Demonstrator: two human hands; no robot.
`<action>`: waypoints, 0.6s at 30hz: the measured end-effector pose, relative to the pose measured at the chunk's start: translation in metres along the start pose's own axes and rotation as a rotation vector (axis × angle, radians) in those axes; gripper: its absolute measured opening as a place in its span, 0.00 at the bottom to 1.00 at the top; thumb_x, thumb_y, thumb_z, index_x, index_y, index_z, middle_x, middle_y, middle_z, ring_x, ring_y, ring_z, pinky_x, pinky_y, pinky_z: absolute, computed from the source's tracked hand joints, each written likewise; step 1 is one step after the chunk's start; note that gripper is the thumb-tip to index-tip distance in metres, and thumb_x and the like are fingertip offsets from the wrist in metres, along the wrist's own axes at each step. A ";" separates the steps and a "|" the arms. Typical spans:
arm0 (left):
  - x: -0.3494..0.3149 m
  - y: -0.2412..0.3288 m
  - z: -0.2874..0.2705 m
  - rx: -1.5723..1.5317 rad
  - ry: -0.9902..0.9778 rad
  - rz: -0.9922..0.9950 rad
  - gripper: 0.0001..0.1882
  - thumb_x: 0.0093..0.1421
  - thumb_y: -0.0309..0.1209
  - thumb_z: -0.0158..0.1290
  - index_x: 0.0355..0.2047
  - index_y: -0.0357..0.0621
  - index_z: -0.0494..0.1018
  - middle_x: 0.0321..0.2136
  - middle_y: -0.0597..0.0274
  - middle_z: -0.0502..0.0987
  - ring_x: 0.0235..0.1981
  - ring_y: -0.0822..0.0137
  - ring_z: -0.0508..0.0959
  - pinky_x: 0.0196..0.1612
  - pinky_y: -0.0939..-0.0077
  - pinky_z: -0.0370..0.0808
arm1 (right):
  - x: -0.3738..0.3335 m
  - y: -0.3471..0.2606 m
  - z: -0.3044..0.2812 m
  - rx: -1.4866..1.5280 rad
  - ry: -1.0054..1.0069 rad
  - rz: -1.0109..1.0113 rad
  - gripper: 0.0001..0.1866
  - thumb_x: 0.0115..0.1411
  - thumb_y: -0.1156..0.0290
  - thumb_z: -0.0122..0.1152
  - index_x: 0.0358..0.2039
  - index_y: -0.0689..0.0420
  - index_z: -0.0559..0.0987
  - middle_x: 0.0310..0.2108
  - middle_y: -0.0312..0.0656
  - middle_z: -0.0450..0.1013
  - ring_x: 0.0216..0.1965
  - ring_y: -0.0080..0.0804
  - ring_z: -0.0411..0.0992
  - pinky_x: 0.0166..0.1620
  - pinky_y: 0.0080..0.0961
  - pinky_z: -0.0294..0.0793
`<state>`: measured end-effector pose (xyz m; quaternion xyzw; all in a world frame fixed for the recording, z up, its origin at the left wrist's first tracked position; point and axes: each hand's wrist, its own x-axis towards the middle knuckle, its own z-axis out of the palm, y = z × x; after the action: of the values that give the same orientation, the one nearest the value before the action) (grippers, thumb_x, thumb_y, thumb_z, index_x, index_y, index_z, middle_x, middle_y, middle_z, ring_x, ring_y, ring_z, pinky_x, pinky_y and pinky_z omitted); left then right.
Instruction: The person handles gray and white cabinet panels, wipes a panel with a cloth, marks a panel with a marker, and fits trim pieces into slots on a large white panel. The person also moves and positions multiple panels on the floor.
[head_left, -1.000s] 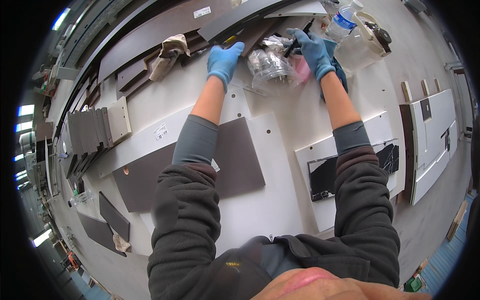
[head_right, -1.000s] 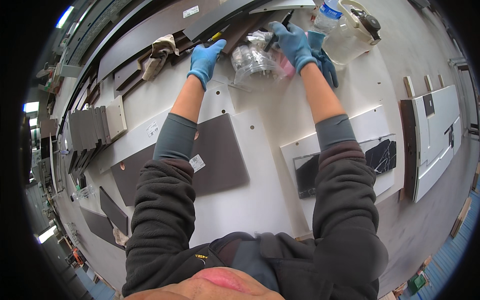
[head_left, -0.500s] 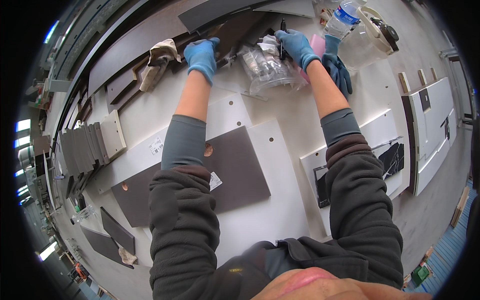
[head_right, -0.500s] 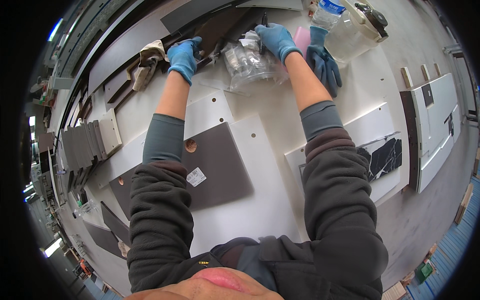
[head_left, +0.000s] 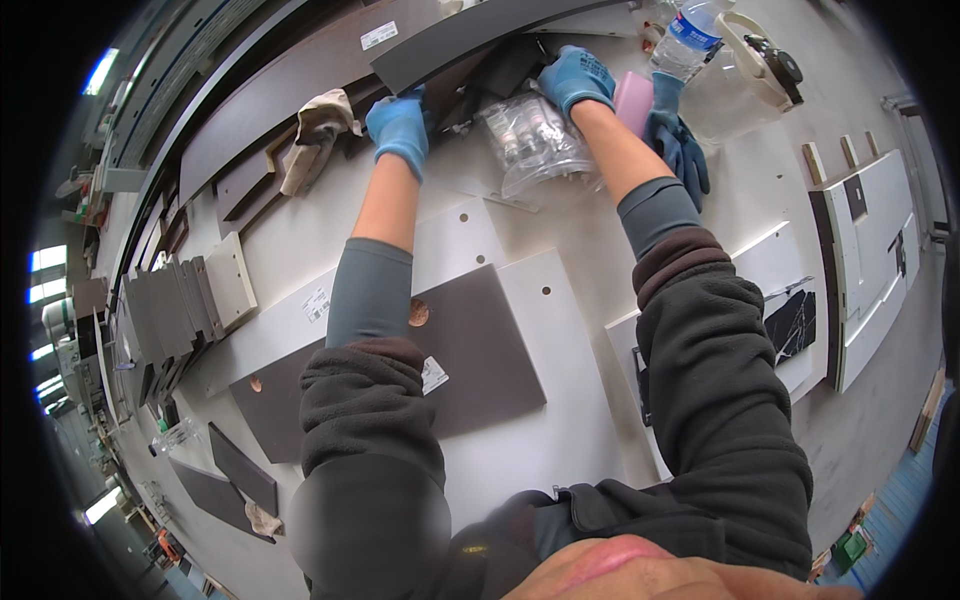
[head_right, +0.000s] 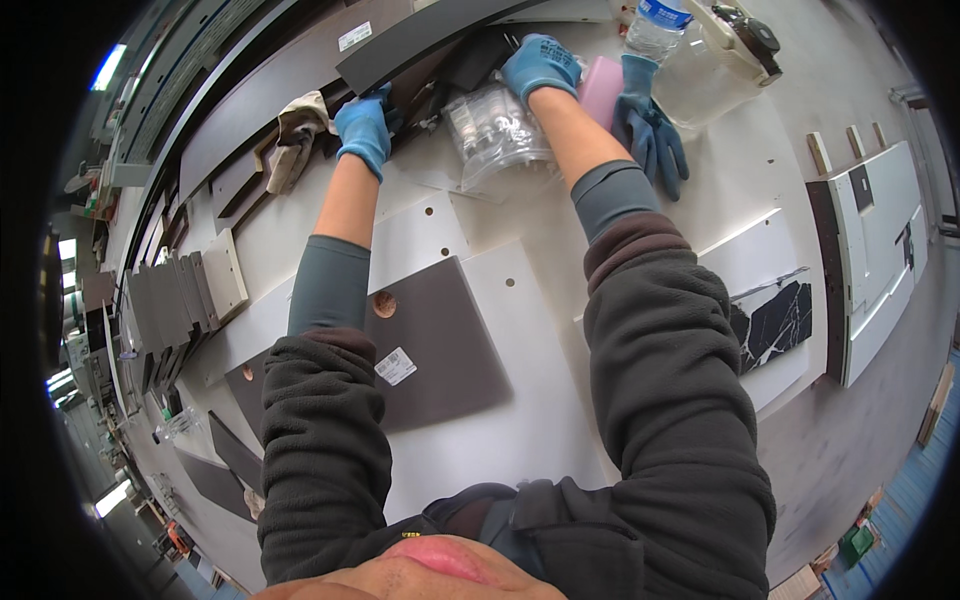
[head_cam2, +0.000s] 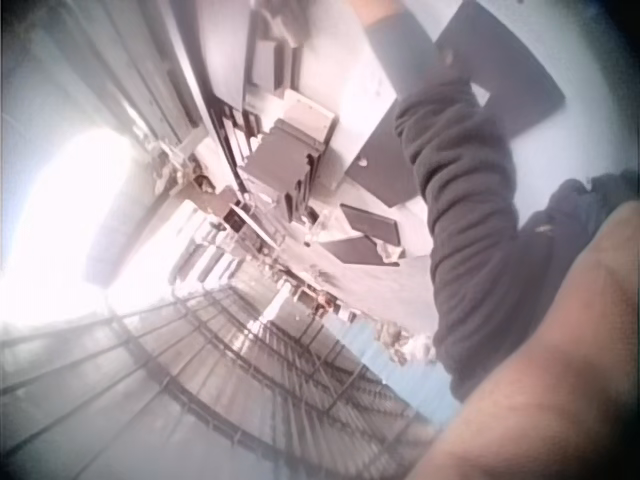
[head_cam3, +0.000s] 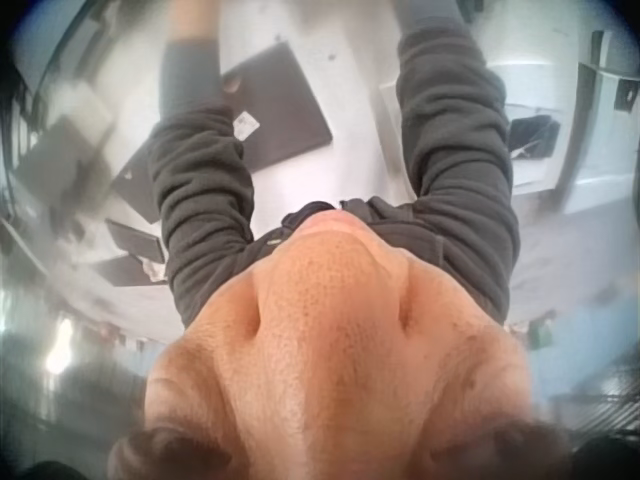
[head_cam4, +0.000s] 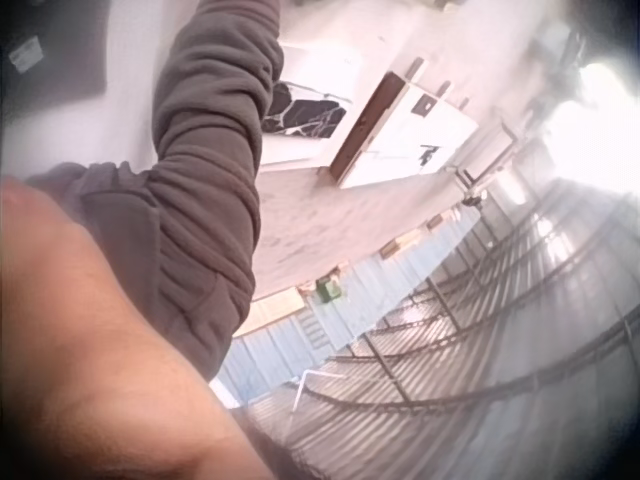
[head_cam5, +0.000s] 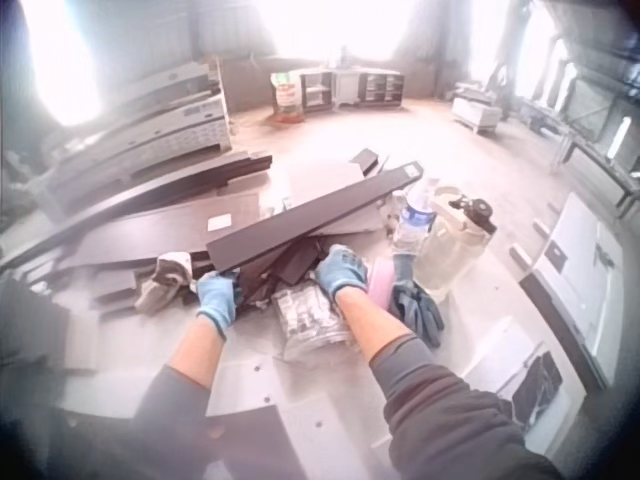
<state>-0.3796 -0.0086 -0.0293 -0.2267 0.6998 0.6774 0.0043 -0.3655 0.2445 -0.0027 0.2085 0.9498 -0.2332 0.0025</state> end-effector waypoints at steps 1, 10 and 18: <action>0.000 -0.003 0.001 -0.015 -0.006 0.029 0.19 0.63 0.40 0.67 0.34 0.32 0.81 0.27 0.56 0.81 0.23 0.63 0.81 0.26 0.67 0.80 | 0.000 0.001 -0.002 -0.011 -0.023 0.007 0.25 0.58 0.55 0.69 0.53 0.53 0.86 0.57 0.55 0.79 0.58 0.55 0.78 0.61 0.47 0.76; -0.002 -0.005 -0.005 -0.077 -0.048 -0.024 0.19 0.63 0.37 0.68 0.39 0.29 0.79 0.32 0.53 0.82 0.28 0.61 0.84 0.31 0.68 0.84 | -0.009 0.018 -0.014 0.028 -0.097 0.064 0.25 0.55 0.57 0.65 0.52 0.53 0.85 0.56 0.53 0.80 0.57 0.54 0.78 0.60 0.42 0.76; -0.012 -0.014 -0.012 -0.184 -0.132 -0.023 0.15 0.67 0.31 0.61 0.47 0.32 0.77 0.39 0.51 0.83 0.34 0.56 0.86 0.38 0.65 0.85 | -0.008 0.022 -0.021 0.072 -0.004 -0.044 0.27 0.55 0.56 0.65 0.55 0.52 0.83 0.56 0.54 0.79 0.58 0.54 0.77 0.61 0.42 0.76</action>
<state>-0.3603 -0.0163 -0.0380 -0.1889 0.6303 0.7521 0.0373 -0.3476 0.2683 0.0074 0.1871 0.9451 -0.2676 -0.0080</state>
